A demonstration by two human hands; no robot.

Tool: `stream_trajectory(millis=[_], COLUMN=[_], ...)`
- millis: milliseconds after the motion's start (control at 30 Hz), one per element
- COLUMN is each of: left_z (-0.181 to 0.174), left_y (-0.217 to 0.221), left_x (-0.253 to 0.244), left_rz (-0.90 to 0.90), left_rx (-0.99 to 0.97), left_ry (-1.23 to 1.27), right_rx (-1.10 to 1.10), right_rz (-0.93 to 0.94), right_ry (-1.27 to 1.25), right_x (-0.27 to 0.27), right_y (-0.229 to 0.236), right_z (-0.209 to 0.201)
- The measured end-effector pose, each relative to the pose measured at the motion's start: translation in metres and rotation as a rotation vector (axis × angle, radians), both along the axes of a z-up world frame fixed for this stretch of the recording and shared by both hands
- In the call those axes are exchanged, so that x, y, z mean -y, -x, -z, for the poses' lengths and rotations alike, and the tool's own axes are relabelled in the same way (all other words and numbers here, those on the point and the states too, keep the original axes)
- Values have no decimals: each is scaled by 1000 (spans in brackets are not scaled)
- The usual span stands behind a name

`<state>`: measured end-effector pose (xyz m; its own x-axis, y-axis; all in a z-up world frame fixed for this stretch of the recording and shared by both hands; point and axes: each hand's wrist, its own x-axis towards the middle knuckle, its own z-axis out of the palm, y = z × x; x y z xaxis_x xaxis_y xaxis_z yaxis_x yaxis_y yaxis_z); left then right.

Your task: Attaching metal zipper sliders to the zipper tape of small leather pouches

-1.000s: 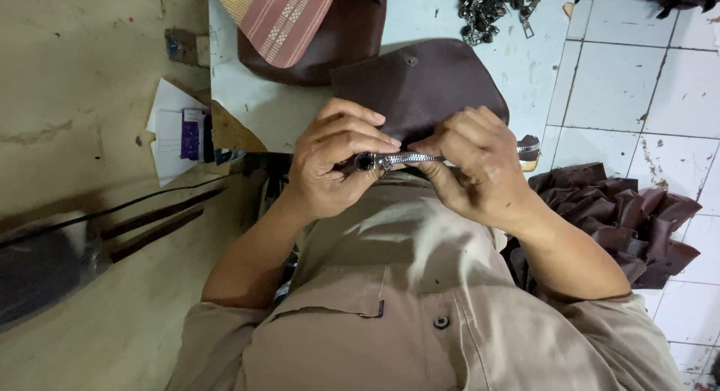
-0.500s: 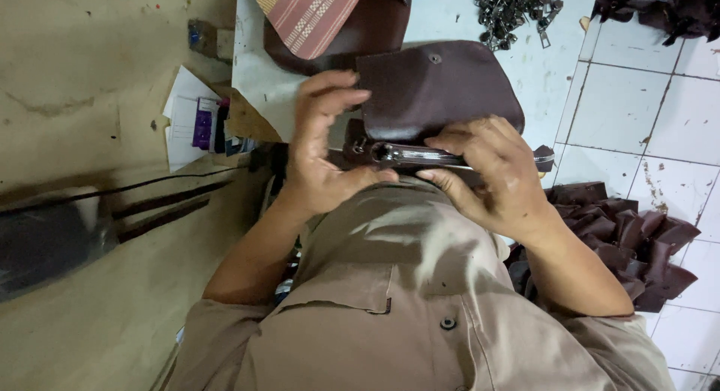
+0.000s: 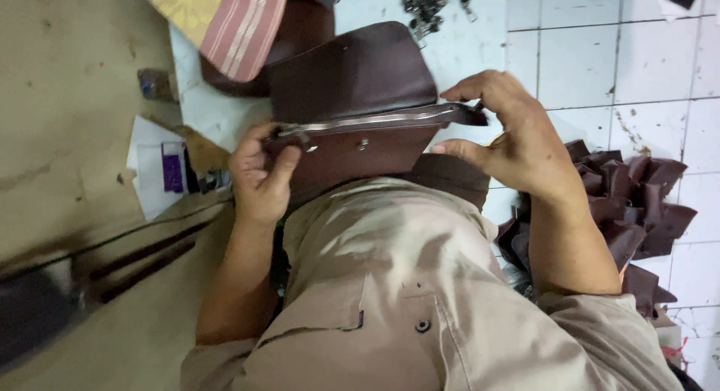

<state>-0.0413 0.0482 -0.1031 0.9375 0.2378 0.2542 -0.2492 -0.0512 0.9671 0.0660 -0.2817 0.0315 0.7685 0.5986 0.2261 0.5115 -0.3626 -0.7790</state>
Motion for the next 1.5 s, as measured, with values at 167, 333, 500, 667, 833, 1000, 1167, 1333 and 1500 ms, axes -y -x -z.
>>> stream_trajectory(millis=[167, 333, 500, 667, 833, 1000, 1167, 1333, 1500], left_z=[-17, -104, -138, -60, -111, -112, -116, -136, -150], left_y=[1, 4, -1, 12, -18, -78, -97, -95, -94], left_x=[26, 97, 115, 62, 16, 34, 53, 61, 57], left_rz=[-49, -196, 24, 330, 429, 203, 226, 230, 293], left_rx=[-173, -647, -1141, -1011, -632, -59, -37, -67, -181], left_ry=[460, 635, 738, 286, -668, -59, 8, -23, 53], right_rx=[-320, -272, 44, 140, 78, 29, -29, -67, -54], right_rz=[88, 19, 66, 54, 26, -8, 48, 63, 21], right_ry=[-410, -667, -448, -429, -373, -342, -354, -435, -527], right_x=[16, 1, -33, -62, -73, -76, -74, -71, -74], right_y=[2, -10, -22, -36, -36, -40, -39, -45, -50], right_z=[46, 50, 46, 46, 54, 57, 45, 51, 47])
